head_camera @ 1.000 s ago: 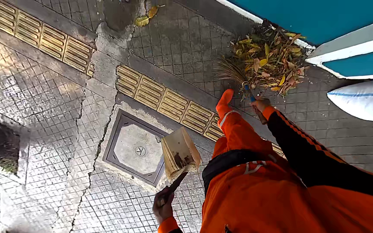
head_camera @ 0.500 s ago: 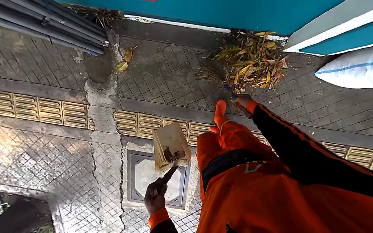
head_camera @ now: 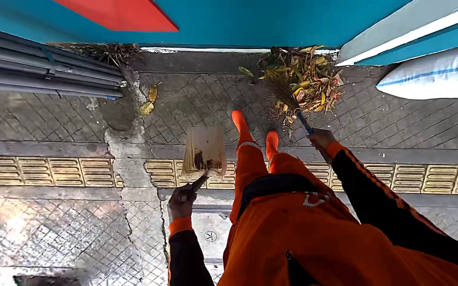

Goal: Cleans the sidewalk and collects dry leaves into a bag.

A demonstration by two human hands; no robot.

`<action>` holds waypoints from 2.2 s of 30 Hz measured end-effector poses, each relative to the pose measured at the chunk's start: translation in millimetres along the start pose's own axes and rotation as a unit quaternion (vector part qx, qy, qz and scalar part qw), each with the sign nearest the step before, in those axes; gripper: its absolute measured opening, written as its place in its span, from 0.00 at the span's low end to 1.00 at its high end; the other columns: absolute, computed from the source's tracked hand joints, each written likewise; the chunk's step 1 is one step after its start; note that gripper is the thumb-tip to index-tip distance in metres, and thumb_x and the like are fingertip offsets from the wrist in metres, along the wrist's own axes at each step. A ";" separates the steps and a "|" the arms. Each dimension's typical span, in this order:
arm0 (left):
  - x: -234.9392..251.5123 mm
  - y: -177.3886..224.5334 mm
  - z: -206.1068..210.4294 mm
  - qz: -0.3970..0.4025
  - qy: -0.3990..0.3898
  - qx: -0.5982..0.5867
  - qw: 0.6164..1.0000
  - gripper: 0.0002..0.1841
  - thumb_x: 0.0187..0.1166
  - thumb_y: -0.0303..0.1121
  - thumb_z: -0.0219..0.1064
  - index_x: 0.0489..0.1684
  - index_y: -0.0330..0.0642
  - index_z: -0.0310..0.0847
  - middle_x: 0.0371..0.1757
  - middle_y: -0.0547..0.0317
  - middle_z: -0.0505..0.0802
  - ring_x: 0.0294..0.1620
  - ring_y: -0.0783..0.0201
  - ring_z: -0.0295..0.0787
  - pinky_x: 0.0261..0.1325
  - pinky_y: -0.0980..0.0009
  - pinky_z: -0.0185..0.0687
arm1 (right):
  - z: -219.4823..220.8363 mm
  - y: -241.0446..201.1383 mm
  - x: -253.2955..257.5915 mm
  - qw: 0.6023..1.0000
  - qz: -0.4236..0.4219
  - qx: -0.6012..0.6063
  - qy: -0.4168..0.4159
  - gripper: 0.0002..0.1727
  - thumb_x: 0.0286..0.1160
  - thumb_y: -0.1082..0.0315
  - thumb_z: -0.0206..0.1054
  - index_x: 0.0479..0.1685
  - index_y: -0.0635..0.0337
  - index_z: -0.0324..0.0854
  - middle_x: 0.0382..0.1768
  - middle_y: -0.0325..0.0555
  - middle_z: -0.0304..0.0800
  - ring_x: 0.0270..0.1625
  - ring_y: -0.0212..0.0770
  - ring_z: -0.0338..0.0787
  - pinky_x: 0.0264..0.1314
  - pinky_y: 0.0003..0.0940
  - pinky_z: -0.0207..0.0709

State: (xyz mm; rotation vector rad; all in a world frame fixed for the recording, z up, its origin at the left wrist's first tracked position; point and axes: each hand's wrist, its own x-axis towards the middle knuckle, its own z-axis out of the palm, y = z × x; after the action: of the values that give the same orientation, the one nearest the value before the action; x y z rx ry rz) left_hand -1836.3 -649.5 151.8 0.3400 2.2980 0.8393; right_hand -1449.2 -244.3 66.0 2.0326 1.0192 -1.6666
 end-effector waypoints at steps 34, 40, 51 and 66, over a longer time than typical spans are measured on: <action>195.6 6.6 -94.5 -0.066 0.072 -0.035 0.995 0.22 0.53 0.10 0.78 0.50 0.25 0.84 0.45 0.43 0.93 0.43 0.61 0.91 0.51 0.62 0.88 | 64.3 -140.1 -57.3 0.998 0.047 0.016 0.035 0.16 0.89 0.68 0.59 0.70 0.62 0.75 0.33 0.41 0.79 0.24 0.29 0.74 0.26 0.25 0.71; 192.7 -1.0 -94.0 -0.098 0.043 -0.026 0.994 0.23 0.51 0.12 0.82 0.50 0.25 0.85 0.41 0.46 0.94 0.41 0.64 0.89 0.51 0.65 0.86 | 58.7 -122.8 -69.6 0.998 0.056 -0.014 0.039 0.18 0.88 0.67 0.60 0.72 0.60 0.75 0.33 0.41 0.78 0.24 0.30 0.75 0.27 0.26 0.72; 195.6 -53.3 -81.8 -0.201 0.041 -0.027 0.978 0.24 0.52 0.15 0.83 0.52 0.31 0.86 0.46 0.44 0.93 0.46 0.57 0.90 0.53 0.57 0.87 | 75.3 -129.7 -55.6 0.999 0.032 -0.010 0.016 0.11 0.89 0.72 0.52 0.63 0.60 0.73 0.27 0.36 0.73 0.19 0.26 0.73 0.21 0.20 0.70; 125.6 -52.5 -84.0 -0.188 0.060 -0.035 0.980 0.24 0.54 0.15 0.82 0.54 0.27 0.85 0.49 0.40 0.94 0.50 0.55 0.92 0.59 0.56 0.86 | 53.5 -150.4 -73.9 0.995 0.084 -0.053 0.018 0.18 0.85 0.73 0.59 0.71 0.58 0.72 0.28 0.39 0.74 0.18 0.28 0.72 0.18 0.21 0.67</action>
State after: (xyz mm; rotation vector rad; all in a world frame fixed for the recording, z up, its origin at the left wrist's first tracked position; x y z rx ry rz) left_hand -1987.0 -674.3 104.0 -0.1785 2.3321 0.7591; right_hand -1596.8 -198.2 149.8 2.0240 0.9015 -1.4651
